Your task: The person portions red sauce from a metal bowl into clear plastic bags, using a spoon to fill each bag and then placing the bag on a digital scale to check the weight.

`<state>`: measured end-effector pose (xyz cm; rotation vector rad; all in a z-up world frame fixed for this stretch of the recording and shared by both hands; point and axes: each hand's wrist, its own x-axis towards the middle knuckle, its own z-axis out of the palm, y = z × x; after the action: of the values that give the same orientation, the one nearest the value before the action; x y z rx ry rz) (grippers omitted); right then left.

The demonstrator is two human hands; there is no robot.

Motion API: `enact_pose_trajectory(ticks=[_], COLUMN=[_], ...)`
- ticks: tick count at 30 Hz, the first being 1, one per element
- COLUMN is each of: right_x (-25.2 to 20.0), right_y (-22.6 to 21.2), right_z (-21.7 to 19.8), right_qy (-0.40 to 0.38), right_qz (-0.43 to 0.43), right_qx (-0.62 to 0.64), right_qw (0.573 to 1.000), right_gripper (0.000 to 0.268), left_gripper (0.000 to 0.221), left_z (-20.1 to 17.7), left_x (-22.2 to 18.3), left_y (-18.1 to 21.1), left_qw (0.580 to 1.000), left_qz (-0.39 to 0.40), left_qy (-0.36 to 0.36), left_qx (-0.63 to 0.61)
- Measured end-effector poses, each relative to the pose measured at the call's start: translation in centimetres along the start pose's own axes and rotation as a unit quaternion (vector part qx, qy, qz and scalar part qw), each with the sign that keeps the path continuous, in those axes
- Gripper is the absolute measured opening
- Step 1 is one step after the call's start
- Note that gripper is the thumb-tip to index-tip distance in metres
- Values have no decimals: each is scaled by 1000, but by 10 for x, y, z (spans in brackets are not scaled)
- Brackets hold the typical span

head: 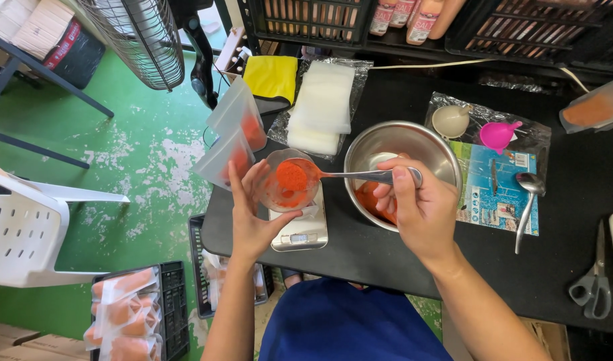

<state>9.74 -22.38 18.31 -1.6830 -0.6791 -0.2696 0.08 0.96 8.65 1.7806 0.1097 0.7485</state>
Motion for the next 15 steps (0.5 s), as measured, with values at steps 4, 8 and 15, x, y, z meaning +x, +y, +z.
enact_pose_trajectory(ticks=[4, 8, 15], right_x=[1, 1, 0], right_y=[1, 0, 0], right_z=[-1, 0, 1], right_qy=[0, 1, 2], right_qz=[1, -3, 5], right_qx=[-4, -8, 3], right_qw=[1000, 1000, 1000], right_gripper=[28, 27, 27], left_gripper=[147, 147, 146], left_z=[-1, -1, -1], left_x=[-2, -3, -3], left_y=[-3, -4, -4], left_qw=[1000, 1000, 1000], left_qz=[6, 6, 11], left_qy=[-3, -4, 1], left_qx=[1, -2, -4])
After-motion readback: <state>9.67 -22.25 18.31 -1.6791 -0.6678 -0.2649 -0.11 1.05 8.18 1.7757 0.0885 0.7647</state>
